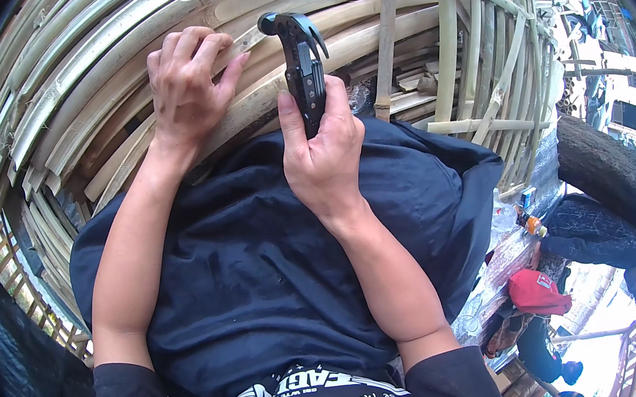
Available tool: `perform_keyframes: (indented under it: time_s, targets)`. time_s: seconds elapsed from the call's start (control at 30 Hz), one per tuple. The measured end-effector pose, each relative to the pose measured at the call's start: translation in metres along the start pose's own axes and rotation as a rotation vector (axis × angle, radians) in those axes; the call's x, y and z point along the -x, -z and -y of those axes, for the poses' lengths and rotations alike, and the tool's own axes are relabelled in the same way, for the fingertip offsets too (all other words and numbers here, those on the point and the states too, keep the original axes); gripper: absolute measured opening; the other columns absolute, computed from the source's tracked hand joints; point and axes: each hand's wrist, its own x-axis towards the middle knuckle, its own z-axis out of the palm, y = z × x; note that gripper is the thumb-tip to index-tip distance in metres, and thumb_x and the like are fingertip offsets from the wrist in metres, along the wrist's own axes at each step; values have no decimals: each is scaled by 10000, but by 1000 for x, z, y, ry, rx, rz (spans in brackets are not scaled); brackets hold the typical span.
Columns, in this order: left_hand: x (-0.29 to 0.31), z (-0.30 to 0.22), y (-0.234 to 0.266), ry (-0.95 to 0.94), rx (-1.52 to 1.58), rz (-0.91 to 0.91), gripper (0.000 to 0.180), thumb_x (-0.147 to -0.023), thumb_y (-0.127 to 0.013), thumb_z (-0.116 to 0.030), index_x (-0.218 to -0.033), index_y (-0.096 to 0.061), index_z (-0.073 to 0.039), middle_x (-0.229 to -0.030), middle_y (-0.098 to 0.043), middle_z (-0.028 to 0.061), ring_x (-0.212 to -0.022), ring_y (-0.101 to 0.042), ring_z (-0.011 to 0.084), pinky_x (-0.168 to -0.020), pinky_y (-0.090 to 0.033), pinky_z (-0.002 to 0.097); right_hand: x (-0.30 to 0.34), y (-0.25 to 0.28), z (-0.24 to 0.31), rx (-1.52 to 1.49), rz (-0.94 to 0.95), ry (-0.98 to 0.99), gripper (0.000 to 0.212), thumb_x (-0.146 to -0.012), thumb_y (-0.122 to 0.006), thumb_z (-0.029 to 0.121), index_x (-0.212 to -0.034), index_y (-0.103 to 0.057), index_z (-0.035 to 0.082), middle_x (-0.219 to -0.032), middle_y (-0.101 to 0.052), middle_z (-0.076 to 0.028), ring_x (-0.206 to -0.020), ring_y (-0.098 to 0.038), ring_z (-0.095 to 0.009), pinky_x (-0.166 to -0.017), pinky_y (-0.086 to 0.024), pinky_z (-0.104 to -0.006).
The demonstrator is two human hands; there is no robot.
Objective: The person hammers a small nail into a bamboo strip using a hammer, prying it out with the claw of the hammer, and then picks up another small piece of wood.
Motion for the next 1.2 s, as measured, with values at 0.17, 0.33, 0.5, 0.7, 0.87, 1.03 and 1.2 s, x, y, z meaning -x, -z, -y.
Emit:
perform_keyframes:
  time_s: [0.17, 0.33, 0.5, 0.7, 0.87, 1.03, 1.2]
  targets:
    - [1, 2, -1, 15, 12, 11, 236, -829, -854, -294, -983, -756, -143, -1016, -693, -21, -976, -642, 200, -814, -413, 382, -1, -2, -2, 16, 9, 28, 211, -1045, -697, 171, -1064, -589, -9, -758, -673, -94, -643, -601, -138, -625, -497, -329]
    - [1, 2, -1, 13, 14, 14, 235, -832, -852, -297, -983, -756, -144, -998, -696, -30, -968, -642, 196, -816, -410, 380, 0, -3, -1, 15, 17, 14, 208, -1043, -699, 166, -1075, -594, -10, -764, -679, -98, -650, -620, -147, -632, -505, -334]
    - [1, 2, -2, 11, 15, 4, 231, -836, -849, -303, -978, -753, -147, -994, -695, -31, -964, -641, 194, -815, -407, 381, -3, -3, -2, 85, 29, 58, 212, -1035, -705, 158, -1090, -591, -13, -767, -683, -119, -642, -661, -202, -638, -518, -357]
    - [1, 3, -2, 21, 20, 5, 217, -841, -843, -310, -916, -722, -146, -974, -687, -31, -950, -636, 193, -815, -406, 384, -3, -7, -3, 231, 32, 169, 215, -1030, -695, 142, -1113, -581, -19, -786, -694, -172, -687, -716, -345, -651, -535, -414]
    - [-1, 4, -2, 18, 57, -9, 216, -835, -841, -314, -902, -713, -152, -957, -680, -34, -932, -629, 194, -813, -406, 384, -4, -9, -5, 286, 48, 146, 211, -1030, -690, 134, -1123, -580, -20, -783, -697, -180, -702, -726, -365, -653, -537, -423]
    - [-1, 4, -2, 25, 60, 4, 199, -840, -825, -308, -908, -715, -156, -945, -676, -35, -928, -625, 194, -813, -406, 380, -4, -9, -2, 284, 25, 144, 207, -1029, -692, 134, -1118, -584, -18, -774, -695, -177, -694, -727, -346, -646, -536, -421]
    - [-1, 4, -1, 21, 68, 2, 187, -840, -799, -282, -954, -716, -160, -953, -672, -34, -935, -620, 197, -814, -405, 382, -4, -8, -3, 263, 51, 105, 208, -1023, -699, 136, -1111, -587, -16, -762, -689, -170, -666, -711, -334, -635, -530, -417]
